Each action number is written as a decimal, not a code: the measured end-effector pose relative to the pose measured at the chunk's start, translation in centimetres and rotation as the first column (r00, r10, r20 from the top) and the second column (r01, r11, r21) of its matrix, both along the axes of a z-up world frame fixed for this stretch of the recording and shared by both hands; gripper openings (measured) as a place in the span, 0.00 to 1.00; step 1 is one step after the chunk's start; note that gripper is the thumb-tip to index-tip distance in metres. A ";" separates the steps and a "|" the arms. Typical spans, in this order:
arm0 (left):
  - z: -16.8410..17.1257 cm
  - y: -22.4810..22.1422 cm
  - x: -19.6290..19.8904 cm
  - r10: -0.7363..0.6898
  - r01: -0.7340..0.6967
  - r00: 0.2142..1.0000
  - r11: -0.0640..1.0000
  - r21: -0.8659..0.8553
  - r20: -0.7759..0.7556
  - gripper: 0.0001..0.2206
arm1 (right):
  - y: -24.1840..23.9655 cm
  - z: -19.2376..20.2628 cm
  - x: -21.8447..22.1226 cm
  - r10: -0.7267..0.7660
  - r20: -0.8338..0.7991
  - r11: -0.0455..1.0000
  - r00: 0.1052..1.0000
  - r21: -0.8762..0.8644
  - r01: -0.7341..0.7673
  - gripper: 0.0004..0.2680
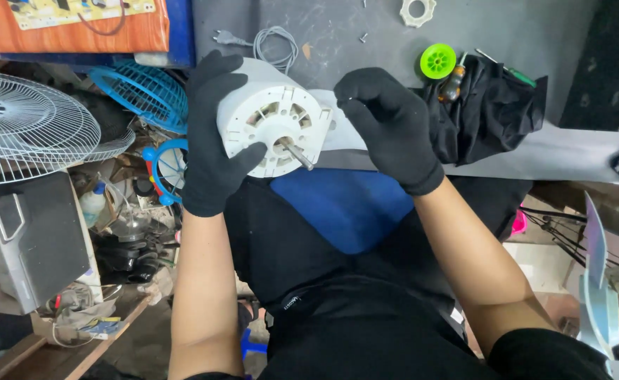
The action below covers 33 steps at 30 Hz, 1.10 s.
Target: Assembling a fan motor into its plastic housing and securing it with screws on a repair bench.
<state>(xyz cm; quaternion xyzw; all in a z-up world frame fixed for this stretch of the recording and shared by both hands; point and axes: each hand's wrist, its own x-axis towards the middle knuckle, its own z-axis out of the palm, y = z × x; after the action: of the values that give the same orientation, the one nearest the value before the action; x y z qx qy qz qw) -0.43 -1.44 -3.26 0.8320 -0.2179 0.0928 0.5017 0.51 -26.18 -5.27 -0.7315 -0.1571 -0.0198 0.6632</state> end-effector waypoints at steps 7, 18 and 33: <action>0.7 0.0 1.2 -0.050 0.050 0.999 0.999 0.009 0.010 0.23 | 0.5 2.8 0.2 -0.057 0.149 0.983 0.987 -0.163 0.081 0.04; 0.7 0.0 1.0 -0.038 0.040 0.996 0.999 0.018 -0.076 0.25 | 1.2 2.5 -0.7 0.040 0.245 0.975 0.969 -0.222 0.016 0.06; 1.1 -0.4 0.8 0.014 -0.011 0.994 1.000 0.027 -0.113 0.25 | 1.2 4.8 2.0 0.177 0.275 0.958 0.945 -0.269 -0.101 0.02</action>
<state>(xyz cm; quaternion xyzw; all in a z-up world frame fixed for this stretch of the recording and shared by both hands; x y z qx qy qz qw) 0.38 -1.84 -2.14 0.8439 -0.1851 0.0459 0.5014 2.51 -24.95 -0.44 -0.7855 -0.3074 -0.0622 0.5336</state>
